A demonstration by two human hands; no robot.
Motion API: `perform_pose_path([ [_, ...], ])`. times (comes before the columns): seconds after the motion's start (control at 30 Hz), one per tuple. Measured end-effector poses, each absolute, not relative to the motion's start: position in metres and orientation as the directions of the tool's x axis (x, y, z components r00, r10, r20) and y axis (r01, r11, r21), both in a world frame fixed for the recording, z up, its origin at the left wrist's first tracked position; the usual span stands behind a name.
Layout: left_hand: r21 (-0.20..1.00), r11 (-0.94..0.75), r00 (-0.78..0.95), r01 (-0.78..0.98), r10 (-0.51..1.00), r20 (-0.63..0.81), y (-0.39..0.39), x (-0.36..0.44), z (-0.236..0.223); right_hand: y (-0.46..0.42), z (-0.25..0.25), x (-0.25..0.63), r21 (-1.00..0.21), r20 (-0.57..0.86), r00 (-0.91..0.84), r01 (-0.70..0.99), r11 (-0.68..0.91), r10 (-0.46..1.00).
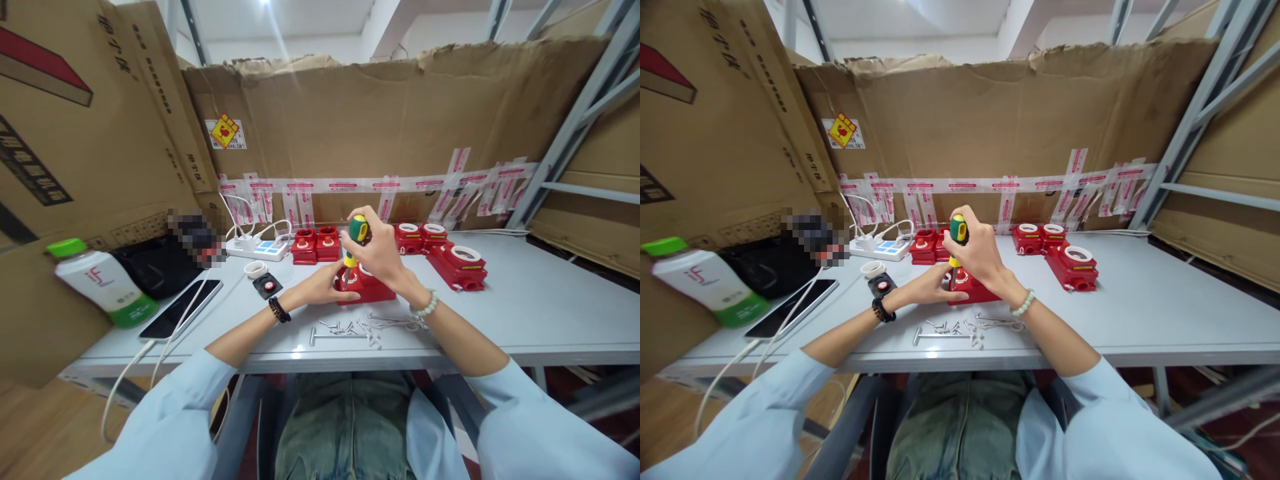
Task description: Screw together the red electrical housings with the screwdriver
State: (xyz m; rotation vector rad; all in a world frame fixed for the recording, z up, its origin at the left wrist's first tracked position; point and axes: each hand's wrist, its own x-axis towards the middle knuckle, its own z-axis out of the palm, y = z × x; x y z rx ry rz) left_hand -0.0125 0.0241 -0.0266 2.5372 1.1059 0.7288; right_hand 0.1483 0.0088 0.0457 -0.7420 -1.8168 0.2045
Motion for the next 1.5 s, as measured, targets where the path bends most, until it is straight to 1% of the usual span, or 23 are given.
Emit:
perform_pose_path([
  [0.23, 0.431, -0.665, 0.575, 0.61, 0.746, 0.336, 0.025, -0.012, -0.027, 0.009, 0.047, 0.145, -0.45, 0.795, -0.161, 0.49, 0.747, 0.584],
  [0.47, 0.482, -0.669, 0.594, 0.566, 0.736, 0.325, 0.026, -0.012, -0.028, 0.008, 0.049, 0.132, -0.308, 0.763, -0.218, 0.705, 0.639, 0.608],
  [0.6, 0.485, -0.678, 0.598, 0.552, 0.728, 0.336, 0.025, -0.011, -0.027, 0.01, 0.049, 0.125, -0.274, 0.748, -0.22, 0.757, 0.593, 0.627],
  [0.67, 0.488, -0.671, 0.593, 0.558, 0.734, 0.331, 0.024, -0.011, -0.026, 0.011, 0.05, 0.125, -0.291, 0.74, -0.235, 0.734, 0.614, 0.631],
  [0.73, 0.489, -0.668, 0.592, 0.561, 0.736, 0.327, 0.024, -0.01, -0.026, 0.01, 0.052, 0.128, -0.328, 0.723, -0.285, 0.66, 0.676, 0.629],
  [0.83, 0.465, -0.662, 0.582, 0.588, 0.745, 0.325, 0.025, -0.01, -0.027, 0.009, 0.057, 0.134, -0.391, 0.687, -0.398, 0.502, 0.772, 0.607],
  [0.93, 0.441, -0.657, 0.578, 0.611, 0.752, 0.318, 0.025, -0.01, -0.027, 0.012, 0.063, 0.142, -0.456, 0.652, -0.512, 0.325, 0.829, 0.56],
  [1.03, 0.47, -0.652, 0.59, 0.595, 0.752, 0.294, 0.022, -0.011, -0.024, 0.018, 0.067, 0.15, -0.588, 0.558, -0.649, 0.13, 0.798, 0.517],
  [1.1, 0.494, -0.644, 0.591, 0.585, 0.755, 0.285, 0.018, -0.012, -0.021, 0.021, 0.068, 0.154, -0.667, 0.489, -0.713, 0.065, 0.742, 0.502],
  [1.17, 0.505, -0.658, 0.572, 0.558, 0.746, 0.34, 0.013, -0.014, -0.017, 0.024, 0.067, 0.156, -0.682, 0.486, -0.722, 0.039, 0.731, 0.492],
  [1.27, 0.566, -0.685, 0.524, 0.458, 0.723, 0.451, 0.007, -0.015, -0.01, 0.026, 0.066, 0.158, -0.625, 0.564, -0.676, 0.026, 0.78, 0.475],
  [1.33, 0.643, -0.663, 0.513, 0.383, 0.731, 0.449, 0.006, -0.015, -0.007, 0.026, 0.065, 0.157, -0.61, 0.584, -0.66, 0.027, 0.792, 0.473],
  [1.4, 0.698, -0.632, 0.508, 0.336, 0.746, 0.43, 0.008, -0.014, -0.006, 0.025, 0.064, 0.155, -0.627, 0.569, -0.657, 0.041, 0.778, 0.494],
  [1.5, 0.747, -0.599, 0.497, 0.287, 0.76, 0.419, 0.014, -0.013, -0.008, 0.023, 0.063, 0.153, -0.599, 0.59, -0.596, 0.13, 0.79, 0.545],
])
